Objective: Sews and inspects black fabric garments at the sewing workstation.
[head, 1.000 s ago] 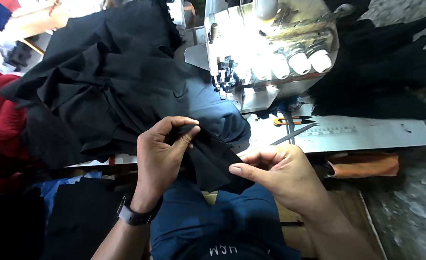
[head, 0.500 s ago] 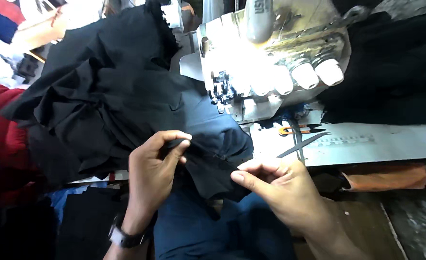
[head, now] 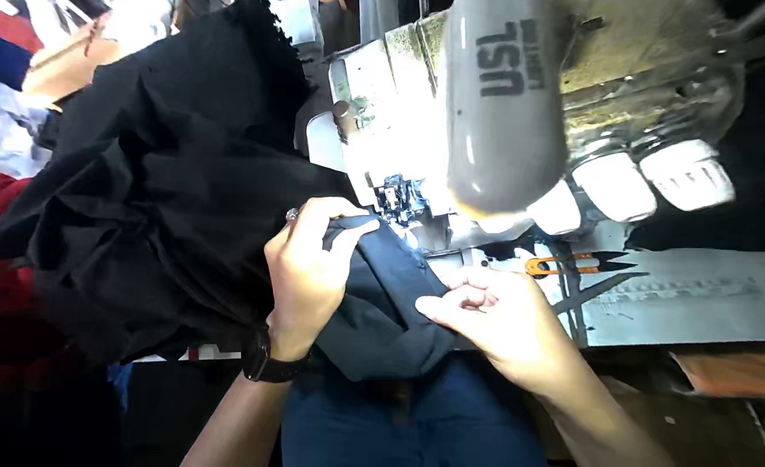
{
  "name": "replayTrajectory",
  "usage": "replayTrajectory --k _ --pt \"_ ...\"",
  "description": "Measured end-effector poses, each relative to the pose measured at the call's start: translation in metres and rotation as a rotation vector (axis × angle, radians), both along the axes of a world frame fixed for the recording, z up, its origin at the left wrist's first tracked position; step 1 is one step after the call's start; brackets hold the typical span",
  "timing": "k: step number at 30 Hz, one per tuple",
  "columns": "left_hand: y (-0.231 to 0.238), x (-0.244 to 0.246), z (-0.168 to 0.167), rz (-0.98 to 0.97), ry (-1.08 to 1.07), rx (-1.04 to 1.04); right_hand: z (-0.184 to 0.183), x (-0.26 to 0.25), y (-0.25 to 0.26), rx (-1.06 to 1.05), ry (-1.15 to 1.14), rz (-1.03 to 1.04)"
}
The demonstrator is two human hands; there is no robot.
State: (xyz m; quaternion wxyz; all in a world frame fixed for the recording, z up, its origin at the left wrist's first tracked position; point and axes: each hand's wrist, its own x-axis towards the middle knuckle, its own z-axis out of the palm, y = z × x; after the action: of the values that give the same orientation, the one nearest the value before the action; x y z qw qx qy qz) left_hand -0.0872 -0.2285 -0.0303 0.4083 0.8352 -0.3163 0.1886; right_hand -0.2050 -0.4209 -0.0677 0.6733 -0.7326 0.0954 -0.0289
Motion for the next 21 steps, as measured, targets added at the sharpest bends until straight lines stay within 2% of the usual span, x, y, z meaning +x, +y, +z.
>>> replayTrajectory --k 6,10,14,17,21 --pt "0.0 0.004 -0.004 0.002 -0.028 0.028 -0.001 -0.005 0.002 0.053 -0.016 -0.028" --pt "0.0 0.004 -0.004 0.017 -0.037 0.05 -0.009 -0.003 0.005 -0.101 -0.132 -0.085" --pt "0.002 0.004 -0.002 0.019 -0.055 0.08 -0.009 0.003 0.003 0.012 -0.131 0.038" --pt "0.007 -0.006 0.005 0.05 -0.028 0.171 -0.005 -0.008 0.01 0.024 -0.076 0.067" --pt "0.005 -0.003 0.027 0.073 0.113 0.357 0.005 -0.015 0.017 -0.073 -0.153 0.076"
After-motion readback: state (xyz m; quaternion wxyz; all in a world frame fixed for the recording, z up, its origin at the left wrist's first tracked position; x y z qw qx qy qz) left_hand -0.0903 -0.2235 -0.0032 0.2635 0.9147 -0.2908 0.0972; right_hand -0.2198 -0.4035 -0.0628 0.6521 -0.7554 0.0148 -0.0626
